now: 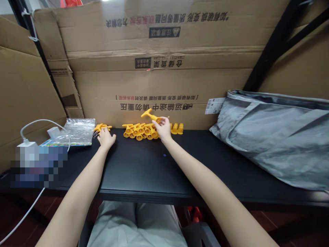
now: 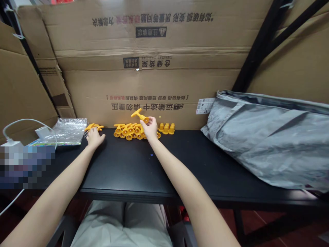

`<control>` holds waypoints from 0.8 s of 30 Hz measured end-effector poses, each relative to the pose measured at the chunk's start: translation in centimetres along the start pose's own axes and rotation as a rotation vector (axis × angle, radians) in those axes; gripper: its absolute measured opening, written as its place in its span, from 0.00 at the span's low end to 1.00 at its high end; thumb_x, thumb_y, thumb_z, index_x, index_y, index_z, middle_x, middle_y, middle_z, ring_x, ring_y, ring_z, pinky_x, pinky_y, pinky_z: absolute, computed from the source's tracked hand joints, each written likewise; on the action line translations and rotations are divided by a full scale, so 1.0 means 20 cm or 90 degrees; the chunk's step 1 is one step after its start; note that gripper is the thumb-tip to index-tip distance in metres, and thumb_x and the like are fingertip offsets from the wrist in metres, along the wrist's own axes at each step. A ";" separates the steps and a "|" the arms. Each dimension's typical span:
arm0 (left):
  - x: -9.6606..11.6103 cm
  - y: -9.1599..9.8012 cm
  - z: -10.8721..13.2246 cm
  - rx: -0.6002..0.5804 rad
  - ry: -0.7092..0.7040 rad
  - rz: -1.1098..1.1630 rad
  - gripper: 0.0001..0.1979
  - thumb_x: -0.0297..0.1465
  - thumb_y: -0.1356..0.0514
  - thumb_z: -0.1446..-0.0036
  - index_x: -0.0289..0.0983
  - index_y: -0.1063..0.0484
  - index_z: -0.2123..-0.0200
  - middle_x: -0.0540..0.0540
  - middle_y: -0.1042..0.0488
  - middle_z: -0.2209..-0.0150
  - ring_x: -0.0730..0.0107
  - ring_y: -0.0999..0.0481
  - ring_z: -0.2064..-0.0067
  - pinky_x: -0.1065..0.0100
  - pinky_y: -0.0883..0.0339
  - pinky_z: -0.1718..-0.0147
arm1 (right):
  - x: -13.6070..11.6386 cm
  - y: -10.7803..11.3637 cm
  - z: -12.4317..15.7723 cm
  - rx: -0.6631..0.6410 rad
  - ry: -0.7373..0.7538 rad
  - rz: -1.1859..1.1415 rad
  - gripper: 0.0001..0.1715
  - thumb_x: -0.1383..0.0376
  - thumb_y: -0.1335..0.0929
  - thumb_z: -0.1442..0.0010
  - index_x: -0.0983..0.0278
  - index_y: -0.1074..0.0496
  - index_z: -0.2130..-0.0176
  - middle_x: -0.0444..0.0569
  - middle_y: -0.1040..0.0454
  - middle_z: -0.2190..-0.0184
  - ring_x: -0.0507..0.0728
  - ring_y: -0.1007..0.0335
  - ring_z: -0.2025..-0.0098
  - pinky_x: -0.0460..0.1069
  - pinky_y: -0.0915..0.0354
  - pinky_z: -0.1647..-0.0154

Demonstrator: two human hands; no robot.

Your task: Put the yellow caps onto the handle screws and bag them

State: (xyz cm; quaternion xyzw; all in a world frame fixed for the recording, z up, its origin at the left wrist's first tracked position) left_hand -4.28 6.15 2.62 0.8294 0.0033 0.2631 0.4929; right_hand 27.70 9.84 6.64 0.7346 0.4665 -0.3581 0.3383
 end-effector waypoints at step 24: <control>-0.13 -0.11 -0.04 -0.055 0.059 -0.035 0.19 0.36 0.45 0.49 0.38 0.32 0.53 0.33 0.36 0.44 0.45 0.39 0.41 0.44 0.45 0.45 | -0.15 -0.49 0.13 -0.158 0.096 0.489 0.22 0.53 0.42 0.34 0.65 0.40 0.48 0.56 0.23 0.57 0.60 0.29 0.52 0.53 0.49 0.47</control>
Point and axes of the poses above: each hand's wrist, its own z-axis away from the middle knuckle, its own y-axis out of the back of the hand, x = y × z, the point moved 8 cm from there along -z, towards the middle knuckle
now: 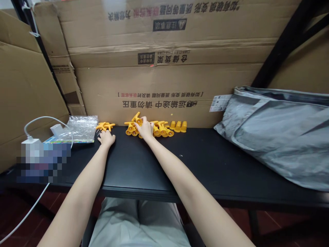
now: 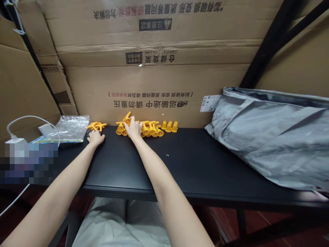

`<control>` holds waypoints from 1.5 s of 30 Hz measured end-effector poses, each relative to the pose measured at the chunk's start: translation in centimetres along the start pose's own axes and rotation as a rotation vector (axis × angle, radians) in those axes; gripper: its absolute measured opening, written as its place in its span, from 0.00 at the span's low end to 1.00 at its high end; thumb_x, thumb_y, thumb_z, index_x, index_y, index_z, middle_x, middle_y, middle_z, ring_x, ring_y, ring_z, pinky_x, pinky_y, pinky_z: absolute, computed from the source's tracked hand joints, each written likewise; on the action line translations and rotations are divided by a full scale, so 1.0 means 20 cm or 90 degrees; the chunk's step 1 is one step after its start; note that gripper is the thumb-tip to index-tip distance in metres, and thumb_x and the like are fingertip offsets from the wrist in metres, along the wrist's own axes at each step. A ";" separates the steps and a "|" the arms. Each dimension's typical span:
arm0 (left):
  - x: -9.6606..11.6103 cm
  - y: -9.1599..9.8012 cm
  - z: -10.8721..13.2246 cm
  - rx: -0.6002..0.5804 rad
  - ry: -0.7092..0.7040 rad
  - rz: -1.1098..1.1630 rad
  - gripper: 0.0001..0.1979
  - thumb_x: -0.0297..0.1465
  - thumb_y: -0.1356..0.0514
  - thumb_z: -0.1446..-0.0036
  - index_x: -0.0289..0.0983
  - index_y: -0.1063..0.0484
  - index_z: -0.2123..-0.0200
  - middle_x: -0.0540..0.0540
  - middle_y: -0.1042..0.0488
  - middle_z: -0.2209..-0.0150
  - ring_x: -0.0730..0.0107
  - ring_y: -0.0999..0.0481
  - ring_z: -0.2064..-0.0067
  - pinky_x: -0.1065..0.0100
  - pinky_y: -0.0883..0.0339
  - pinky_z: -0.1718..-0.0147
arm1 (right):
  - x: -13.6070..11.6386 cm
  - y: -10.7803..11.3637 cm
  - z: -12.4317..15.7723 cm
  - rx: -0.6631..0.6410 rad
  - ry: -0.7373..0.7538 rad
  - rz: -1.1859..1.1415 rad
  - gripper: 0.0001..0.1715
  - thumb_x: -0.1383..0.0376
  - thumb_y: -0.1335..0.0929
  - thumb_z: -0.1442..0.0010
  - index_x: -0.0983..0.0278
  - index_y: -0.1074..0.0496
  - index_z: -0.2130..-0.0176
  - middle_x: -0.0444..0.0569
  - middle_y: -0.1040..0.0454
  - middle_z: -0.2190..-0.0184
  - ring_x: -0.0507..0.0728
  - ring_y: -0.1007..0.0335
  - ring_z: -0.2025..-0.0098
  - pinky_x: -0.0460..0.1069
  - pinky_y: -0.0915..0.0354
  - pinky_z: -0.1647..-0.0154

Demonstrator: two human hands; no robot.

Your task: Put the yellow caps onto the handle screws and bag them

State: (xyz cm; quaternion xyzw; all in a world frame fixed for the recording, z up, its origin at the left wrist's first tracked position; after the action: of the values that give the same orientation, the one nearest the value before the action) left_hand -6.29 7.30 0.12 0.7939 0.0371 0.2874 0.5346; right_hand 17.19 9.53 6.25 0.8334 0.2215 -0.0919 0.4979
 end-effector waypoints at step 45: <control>0.06 0.12 0.05 0.116 -0.054 -0.034 0.16 0.31 0.49 0.44 0.33 0.30 0.54 0.30 0.32 0.47 0.46 0.37 0.43 0.44 0.46 0.46 | 0.59 0.19 0.14 0.087 0.071 -0.082 0.18 0.66 0.38 0.44 0.63 0.30 0.54 0.56 0.27 0.50 0.64 0.33 0.48 0.61 0.37 0.49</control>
State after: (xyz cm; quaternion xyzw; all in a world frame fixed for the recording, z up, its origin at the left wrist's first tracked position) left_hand -5.29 5.91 2.39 0.8492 0.0613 0.2351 0.4689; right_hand 29.68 8.87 3.50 0.8532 0.2952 -0.0924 0.4199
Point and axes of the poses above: each hand's wrist, its own z-axis away from the middle knuckle, its own y-axis out of the back of the hand, x = y × z, the point moved 8 cm from there along -z, towards the middle knuckle
